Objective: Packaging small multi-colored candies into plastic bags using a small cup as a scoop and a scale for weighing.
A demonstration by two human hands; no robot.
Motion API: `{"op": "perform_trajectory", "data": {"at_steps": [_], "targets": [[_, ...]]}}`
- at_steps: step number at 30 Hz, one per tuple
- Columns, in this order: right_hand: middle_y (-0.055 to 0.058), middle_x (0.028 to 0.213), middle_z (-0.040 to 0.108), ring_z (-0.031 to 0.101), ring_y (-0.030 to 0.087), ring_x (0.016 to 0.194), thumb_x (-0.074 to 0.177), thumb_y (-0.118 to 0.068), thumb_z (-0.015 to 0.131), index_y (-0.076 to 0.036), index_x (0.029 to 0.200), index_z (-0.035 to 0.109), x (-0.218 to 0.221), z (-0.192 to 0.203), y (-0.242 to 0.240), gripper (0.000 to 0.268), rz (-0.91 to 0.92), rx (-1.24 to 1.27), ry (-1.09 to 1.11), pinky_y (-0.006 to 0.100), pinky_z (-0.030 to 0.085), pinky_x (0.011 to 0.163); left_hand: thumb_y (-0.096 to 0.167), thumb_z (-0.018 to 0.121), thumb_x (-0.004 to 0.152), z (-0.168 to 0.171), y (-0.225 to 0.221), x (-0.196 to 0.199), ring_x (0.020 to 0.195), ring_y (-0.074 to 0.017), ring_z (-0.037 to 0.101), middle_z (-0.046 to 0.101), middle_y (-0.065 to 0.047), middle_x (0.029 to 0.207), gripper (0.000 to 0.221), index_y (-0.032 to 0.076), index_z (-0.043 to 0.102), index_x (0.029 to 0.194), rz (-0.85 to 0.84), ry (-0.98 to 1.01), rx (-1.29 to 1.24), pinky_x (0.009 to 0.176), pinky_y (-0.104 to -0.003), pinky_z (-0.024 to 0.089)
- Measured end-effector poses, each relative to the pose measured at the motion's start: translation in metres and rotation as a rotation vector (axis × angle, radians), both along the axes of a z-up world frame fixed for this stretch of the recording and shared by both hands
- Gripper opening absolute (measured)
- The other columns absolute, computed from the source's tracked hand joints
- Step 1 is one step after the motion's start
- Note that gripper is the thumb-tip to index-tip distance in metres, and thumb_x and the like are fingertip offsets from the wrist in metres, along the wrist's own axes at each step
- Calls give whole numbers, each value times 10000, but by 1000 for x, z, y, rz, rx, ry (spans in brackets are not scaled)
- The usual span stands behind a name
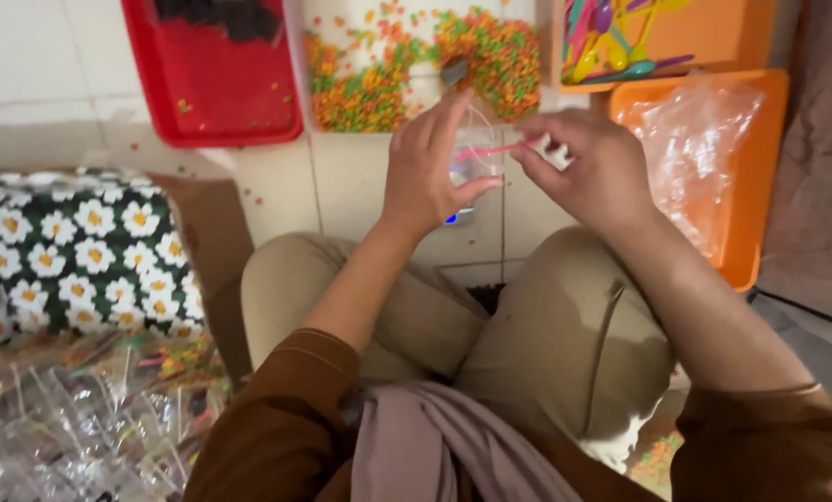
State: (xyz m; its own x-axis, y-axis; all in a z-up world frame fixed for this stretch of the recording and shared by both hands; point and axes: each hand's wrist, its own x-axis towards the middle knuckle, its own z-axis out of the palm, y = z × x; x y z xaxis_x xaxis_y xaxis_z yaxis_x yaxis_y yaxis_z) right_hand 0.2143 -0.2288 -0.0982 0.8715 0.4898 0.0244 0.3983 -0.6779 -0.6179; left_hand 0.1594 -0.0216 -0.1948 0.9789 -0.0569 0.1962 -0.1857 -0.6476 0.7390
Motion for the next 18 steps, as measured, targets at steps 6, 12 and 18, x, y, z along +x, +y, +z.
{"op": "perform_trajectory", "data": {"at_steps": [6,12,18], "targets": [[78,903,709,641,215,760,976,-5,765,-53,1049,760,45,-55,14,87,119,-68,-211,353,481,683,169,946,742,18,69,-19,1148,-257,654,616,-101,1312,870,111,435,1444,242,101,-259,939,-335,700],[-15,1099,757,724,268,826,976,-183,534,-326,1348,697,73,-158,43,431,579,-635,-358,406,568,667,187,904,872,-41,105,-40,1169,-237,707,663,-119,1355,793,110,403,1481,615,10,-319,1015,-344,543],[-58,1148,685,658,187,1087,985,-236,550,-263,1155,700,87,-203,38,228,700,-729,-379,366,553,907,277,903,838,-74,100,-26,1051,-219,607,611,-98,1205,750,54,471,1409,601,154,-223,954,-332,518]]}}
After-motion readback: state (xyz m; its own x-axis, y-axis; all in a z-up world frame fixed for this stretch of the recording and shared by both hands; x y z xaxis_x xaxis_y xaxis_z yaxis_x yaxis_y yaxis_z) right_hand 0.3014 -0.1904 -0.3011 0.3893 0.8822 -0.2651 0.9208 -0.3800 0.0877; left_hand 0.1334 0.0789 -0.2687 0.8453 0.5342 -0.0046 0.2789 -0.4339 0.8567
